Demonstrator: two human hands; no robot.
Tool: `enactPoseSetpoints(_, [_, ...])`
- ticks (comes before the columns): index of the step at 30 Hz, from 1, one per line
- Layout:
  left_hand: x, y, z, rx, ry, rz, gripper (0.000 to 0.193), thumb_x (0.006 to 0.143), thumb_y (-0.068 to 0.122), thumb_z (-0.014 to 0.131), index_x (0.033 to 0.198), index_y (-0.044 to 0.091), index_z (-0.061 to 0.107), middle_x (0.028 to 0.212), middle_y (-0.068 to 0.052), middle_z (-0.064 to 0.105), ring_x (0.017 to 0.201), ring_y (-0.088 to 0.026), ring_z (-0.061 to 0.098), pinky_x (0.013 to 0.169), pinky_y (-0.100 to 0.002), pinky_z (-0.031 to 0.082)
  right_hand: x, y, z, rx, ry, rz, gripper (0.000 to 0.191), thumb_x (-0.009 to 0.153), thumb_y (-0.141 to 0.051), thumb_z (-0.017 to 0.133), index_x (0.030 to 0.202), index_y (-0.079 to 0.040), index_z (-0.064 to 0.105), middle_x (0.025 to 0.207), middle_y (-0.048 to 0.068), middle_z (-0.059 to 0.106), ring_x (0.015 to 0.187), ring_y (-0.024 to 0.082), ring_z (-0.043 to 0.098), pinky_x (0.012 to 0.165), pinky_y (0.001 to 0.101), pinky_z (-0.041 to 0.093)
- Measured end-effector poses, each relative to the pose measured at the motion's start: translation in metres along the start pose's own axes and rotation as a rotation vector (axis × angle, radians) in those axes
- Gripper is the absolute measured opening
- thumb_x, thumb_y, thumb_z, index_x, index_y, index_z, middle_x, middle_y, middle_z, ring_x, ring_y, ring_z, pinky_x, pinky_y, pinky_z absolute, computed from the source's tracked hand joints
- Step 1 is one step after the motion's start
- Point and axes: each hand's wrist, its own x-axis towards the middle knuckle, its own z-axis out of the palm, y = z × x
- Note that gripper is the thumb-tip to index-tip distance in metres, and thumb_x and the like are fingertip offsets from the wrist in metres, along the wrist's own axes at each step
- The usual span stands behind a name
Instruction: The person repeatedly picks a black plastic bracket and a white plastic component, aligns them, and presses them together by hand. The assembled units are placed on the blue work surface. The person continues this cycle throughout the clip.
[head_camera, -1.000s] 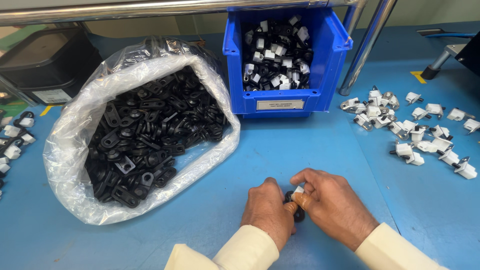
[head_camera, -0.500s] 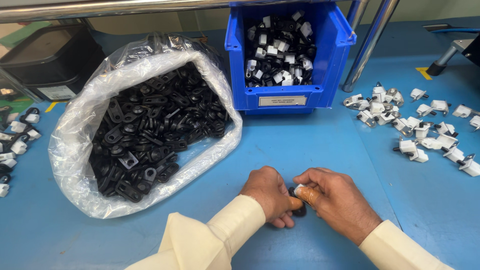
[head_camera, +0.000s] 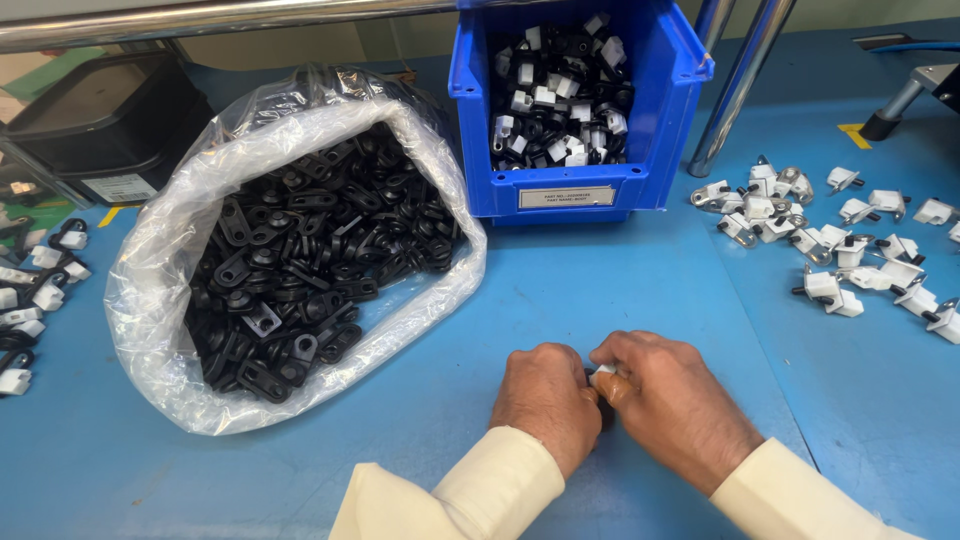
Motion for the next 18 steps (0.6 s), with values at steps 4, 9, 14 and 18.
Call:
enactPoseSetpoints(4, [-0.003, 0.0, 0.005, -0.148, -0.022, -0.144, 0.018, 0.094, 0.008, 0.07, 0.106, -0.001, 0.059, 0.091, -0.016, 0.072, 0.068, -0.023, 0.077, 0.062, -0.035, 0.064, 0.004, 0.0, -0.008, 0.133, -0.138, 0.154, 0.024, 0.091, -0.021, 0.07, 0.112, -0.009, 0.069, 0.087, 0.011, 0.076, 0.078, 0.025, 0.073, 0.069, 0.0391, 0.062])
enactPoseSetpoints(9, [-0.006, -0.01, 0.017, -0.202, 0.071, 0.012, 0.023, 0.088, 0.0, 0.07, 0.11, 0.005, 0.068, 0.088, -0.011, 0.076, 0.07, -0.022, 0.078, 0.06, -0.033, 0.064, 0.003, 0.002, -0.01, 0.059, -0.223, 0.174, 0.02, 0.097, -0.026, 0.063, 0.111, -0.011, 0.066, 0.085, 0.013, 0.08, 0.075, 0.025, 0.078, 0.07, 0.0385, 0.059])
enactPoseSetpoints(14, [-0.006, -0.02, 0.025, -0.151, 0.119, 0.097, 0.032, 0.079, -0.006, 0.076, 0.108, 0.005, 0.067, 0.08, -0.012, 0.075, 0.067, -0.021, 0.074, 0.059, -0.034, 0.061, -0.004, 0.003, 0.003, 0.358, -0.059, 0.167, 0.017, 0.092, -0.017, 0.067, 0.103, -0.005, 0.068, 0.077, 0.009, 0.079, 0.069, 0.019, 0.071, 0.062, 0.0353, 0.058])
enactPoseSetpoints(18, [-0.009, -0.023, 0.029, -0.232, 0.103, 0.089, 0.029, 0.085, -0.006, 0.069, 0.111, 0.007, 0.066, 0.077, -0.01, 0.071, 0.065, -0.017, 0.074, 0.057, -0.033, 0.064, -0.009, 0.003, 0.009, 0.54, -0.045, 0.483, 0.017, 0.095, -0.018, 0.069, 0.102, -0.002, 0.068, 0.069, 0.009, 0.066, 0.053, 0.017, 0.051, 0.045, 0.0362, 0.04])
